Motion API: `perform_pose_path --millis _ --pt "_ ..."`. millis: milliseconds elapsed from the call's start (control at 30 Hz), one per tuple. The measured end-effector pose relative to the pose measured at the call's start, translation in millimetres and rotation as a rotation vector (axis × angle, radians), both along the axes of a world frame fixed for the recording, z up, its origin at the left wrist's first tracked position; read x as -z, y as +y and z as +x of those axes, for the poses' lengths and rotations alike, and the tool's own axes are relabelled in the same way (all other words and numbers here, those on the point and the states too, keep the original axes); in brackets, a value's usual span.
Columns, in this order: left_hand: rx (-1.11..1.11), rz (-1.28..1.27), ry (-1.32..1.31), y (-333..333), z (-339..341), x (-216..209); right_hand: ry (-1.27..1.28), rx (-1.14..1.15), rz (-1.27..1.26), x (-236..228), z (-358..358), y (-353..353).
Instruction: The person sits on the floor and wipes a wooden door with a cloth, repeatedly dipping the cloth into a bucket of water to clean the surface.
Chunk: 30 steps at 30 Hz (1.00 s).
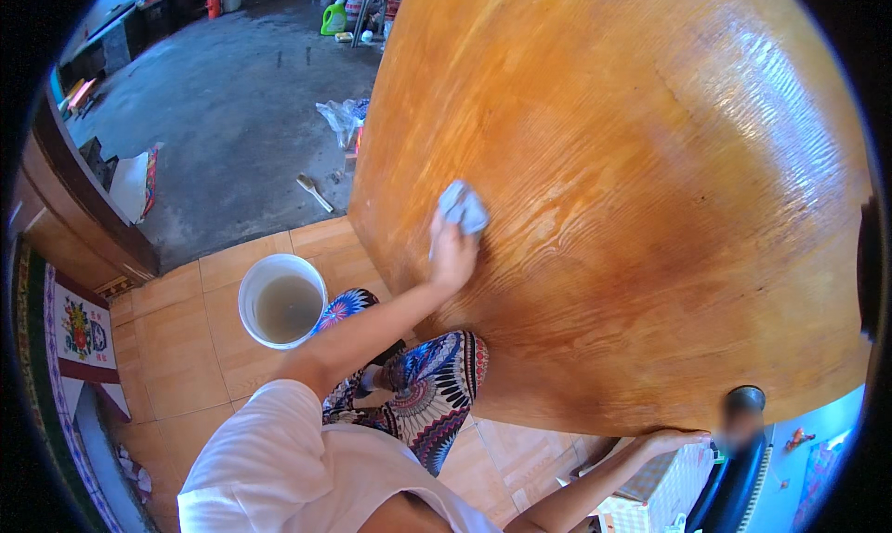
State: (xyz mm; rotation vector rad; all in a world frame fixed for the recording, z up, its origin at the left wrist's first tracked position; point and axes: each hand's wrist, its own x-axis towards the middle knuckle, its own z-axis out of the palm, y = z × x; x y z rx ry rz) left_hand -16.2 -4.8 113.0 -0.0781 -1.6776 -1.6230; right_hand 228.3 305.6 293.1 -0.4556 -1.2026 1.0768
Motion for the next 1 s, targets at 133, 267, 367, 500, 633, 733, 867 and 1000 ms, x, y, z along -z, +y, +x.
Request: perform_pose_path --millis 133,267,367,500,633,733,867,1000 --pt "0.08 -0.111 0.377 10 5 -146 0.01 0.04 -0.016 2 15 14" --pt "0.049 -0.345 0.551 20 15 -207 -0.019 0.074 0.029 7 13 22" --pt "-0.068 -0.379 0.492 28 10 -150 -0.024 0.049 0.07 17 22 43" --pt "-0.042 -0.404 0.349 21 13 -19 -0.016 0.037 0.035 23 21 61" --pt "0.029 -0.291 -0.053 21 32 62 -0.038 0.001 -0.024 17 15 52" --pt "-0.042 -0.187 -0.241 32 34 69 0.002 0.031 0.044 16 -1 48" --pt "-0.105 -0.138 0.031 34 22 -45 -0.063 0.072 -0.008 11 0 30" --pt "-0.032 -0.195 0.375 20 -4 -169 -0.04 0.055 -0.045 5 3 23"
